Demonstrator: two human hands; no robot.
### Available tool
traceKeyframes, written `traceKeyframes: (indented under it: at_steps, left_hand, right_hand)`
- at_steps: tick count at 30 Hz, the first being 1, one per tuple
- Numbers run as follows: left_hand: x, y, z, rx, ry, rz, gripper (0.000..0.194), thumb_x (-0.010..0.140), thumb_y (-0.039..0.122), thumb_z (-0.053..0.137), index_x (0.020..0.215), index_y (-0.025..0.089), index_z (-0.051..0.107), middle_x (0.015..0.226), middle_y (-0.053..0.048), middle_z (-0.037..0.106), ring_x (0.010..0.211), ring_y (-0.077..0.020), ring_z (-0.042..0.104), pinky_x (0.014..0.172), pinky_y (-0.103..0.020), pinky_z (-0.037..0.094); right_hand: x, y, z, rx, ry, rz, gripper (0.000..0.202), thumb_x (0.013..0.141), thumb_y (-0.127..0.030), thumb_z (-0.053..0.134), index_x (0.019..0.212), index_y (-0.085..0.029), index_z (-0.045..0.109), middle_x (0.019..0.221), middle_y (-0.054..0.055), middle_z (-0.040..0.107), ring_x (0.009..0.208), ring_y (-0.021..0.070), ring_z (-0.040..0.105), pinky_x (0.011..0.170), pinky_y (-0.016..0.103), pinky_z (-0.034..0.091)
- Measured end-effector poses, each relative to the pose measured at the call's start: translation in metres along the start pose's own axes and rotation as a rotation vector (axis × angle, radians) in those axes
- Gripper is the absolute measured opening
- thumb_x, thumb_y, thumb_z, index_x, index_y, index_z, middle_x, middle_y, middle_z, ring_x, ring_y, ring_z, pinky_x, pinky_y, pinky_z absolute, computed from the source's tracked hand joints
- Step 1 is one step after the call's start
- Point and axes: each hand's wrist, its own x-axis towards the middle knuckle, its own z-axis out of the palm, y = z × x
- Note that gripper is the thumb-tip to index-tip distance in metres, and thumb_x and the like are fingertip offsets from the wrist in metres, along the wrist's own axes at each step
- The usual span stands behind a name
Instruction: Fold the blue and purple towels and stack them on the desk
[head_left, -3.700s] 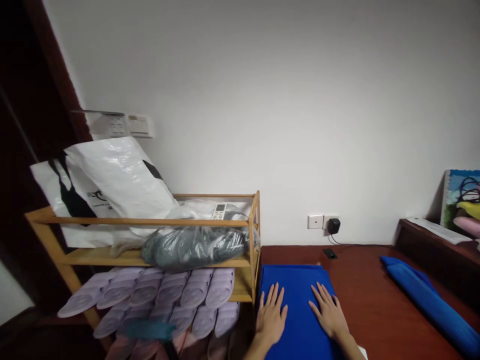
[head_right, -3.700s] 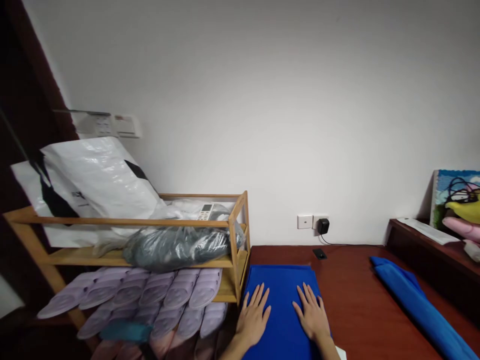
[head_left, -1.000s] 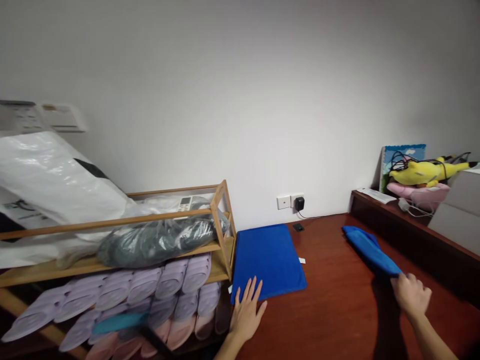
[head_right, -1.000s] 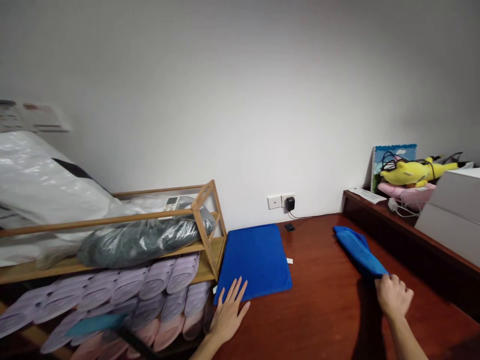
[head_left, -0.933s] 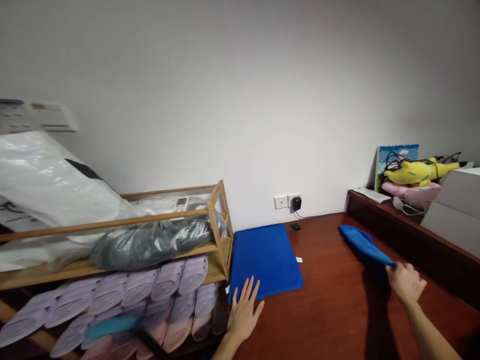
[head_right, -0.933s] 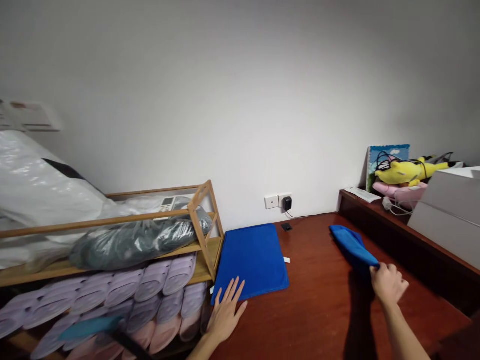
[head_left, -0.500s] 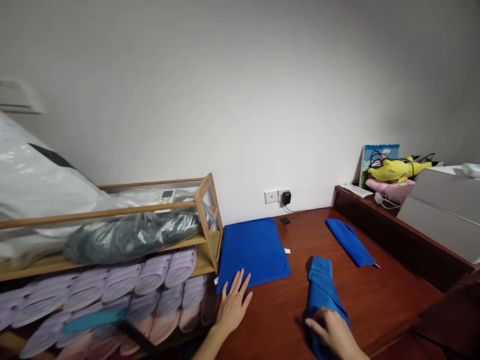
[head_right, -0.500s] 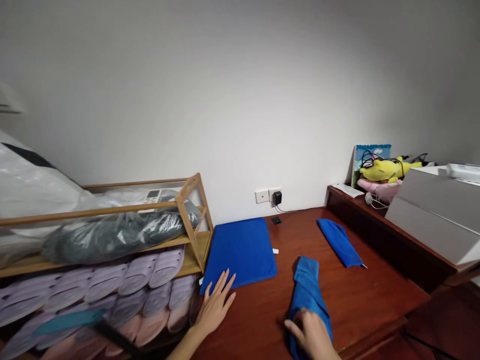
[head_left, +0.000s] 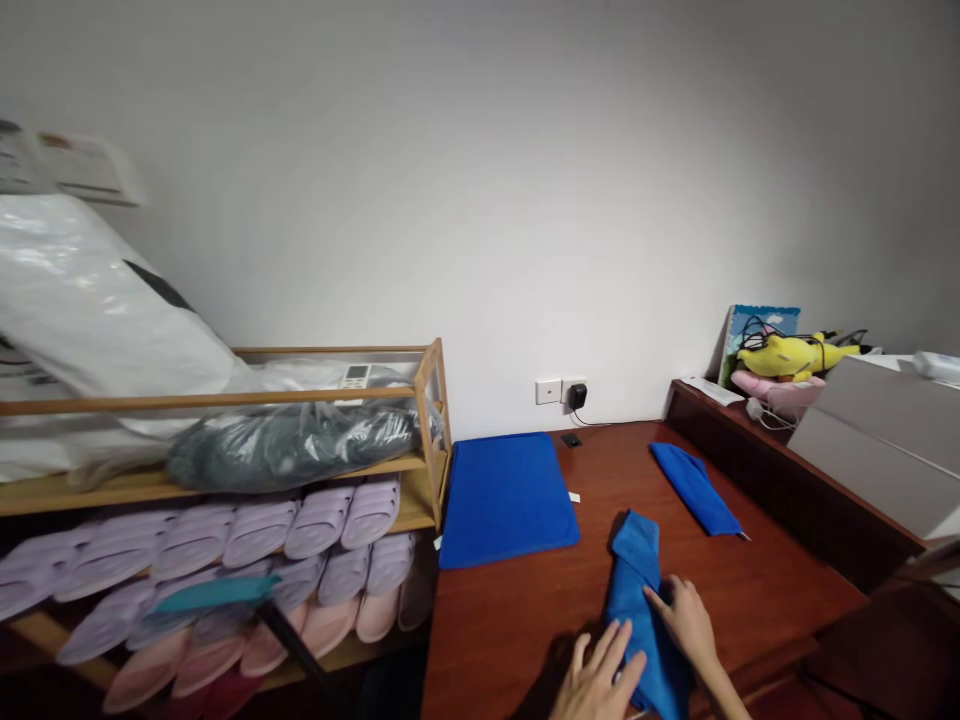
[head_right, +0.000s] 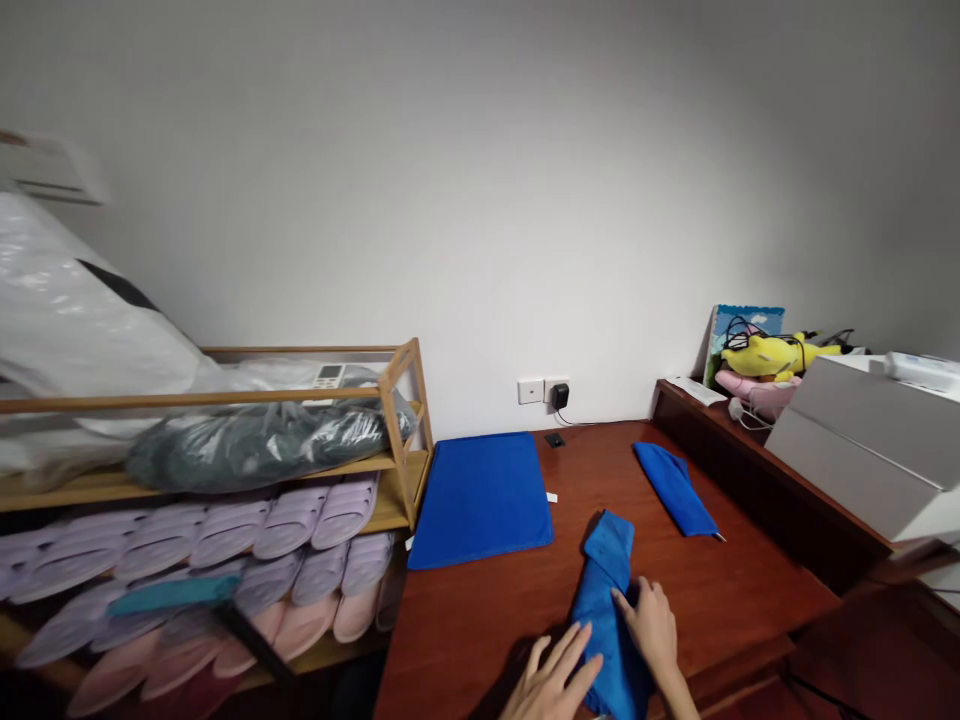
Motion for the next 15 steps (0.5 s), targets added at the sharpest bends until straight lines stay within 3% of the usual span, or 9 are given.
traceKeyframes:
  at_steps: [3,7,9,11,13,15]
  left_hand:
    - [0.007,0.0,0.029,0.017,0.004,-0.082,0.042,0.092,0.037,0.037,0.133,0.029,0.042,0.143,-0.013,0.04,0.131,-0.0323,0.036,0.1,-0.057,0.035]
    - [0.005,0.003,0.043,0.037,-0.007,-0.216,0.053,0.079,0.036,0.06,0.128,0.023,0.046,0.134,-0.016,0.049,0.126,-0.0358,0.04,0.101,-0.058,0.033]
    - [0.001,0.006,0.042,0.034,-0.005,-0.257,0.05,0.075,0.034,0.065,0.122,0.022,0.051,0.129,-0.015,0.052,0.123,-0.0359,0.042,0.101,-0.056,0.034]
    - [-0.007,0.009,0.037,-0.022,0.002,-0.266,0.032,0.077,0.034,0.062,0.107,0.024,0.06,0.117,-0.01,0.059,0.116,-0.033,0.049,0.097,-0.05,0.038]
    - [-0.019,0.008,0.028,-0.187,0.008,-0.247,0.015,0.079,0.035,0.058,0.088,0.025,0.064,0.102,-0.005,0.063,0.102,-0.0263,0.056,0.089,-0.04,0.044]
    - [-0.034,0.002,0.014,-0.448,0.056,-0.282,0.018,0.082,0.041,0.054,0.084,0.025,0.063,0.093,-0.002,0.064,0.09,-0.02,0.06,0.077,-0.029,0.048]
  right_hand:
    - [0.003,-0.003,-0.011,0.039,-0.027,-0.057,0.028,0.077,-0.047,0.042,0.078,-0.022,0.054,0.086,0.01,0.064,0.084,0.0254,0.063,0.073,0.034,0.046]
    - [0.006,-0.025,-0.02,0.117,-0.084,-0.117,0.021,0.077,-0.04,0.04,0.071,-0.023,0.05,0.068,0.003,0.062,0.068,0.0213,0.061,0.067,0.032,0.044]
    - [0.005,-0.043,-0.021,0.161,-0.107,-0.15,0.018,0.075,-0.039,0.042,0.068,-0.024,0.049,0.065,0.002,0.06,0.066,0.0208,0.06,0.066,0.032,0.043]
    - [-0.001,-0.065,-0.02,0.207,-0.125,-0.181,0.016,0.074,-0.037,0.044,0.067,-0.023,0.049,0.065,0.002,0.06,0.066,0.0207,0.059,0.066,0.032,0.043]
    - [-0.013,-0.09,-0.016,0.257,-0.154,-0.216,0.016,0.074,-0.036,0.045,0.069,-0.023,0.051,0.067,0.002,0.061,0.067,0.0201,0.058,0.066,0.032,0.042]
    - [-0.032,-0.115,-0.014,0.311,-0.215,-0.266,0.016,0.076,-0.035,0.045,0.07,-0.022,0.053,0.068,0.001,0.062,0.067,0.0184,0.057,0.066,0.03,0.042]
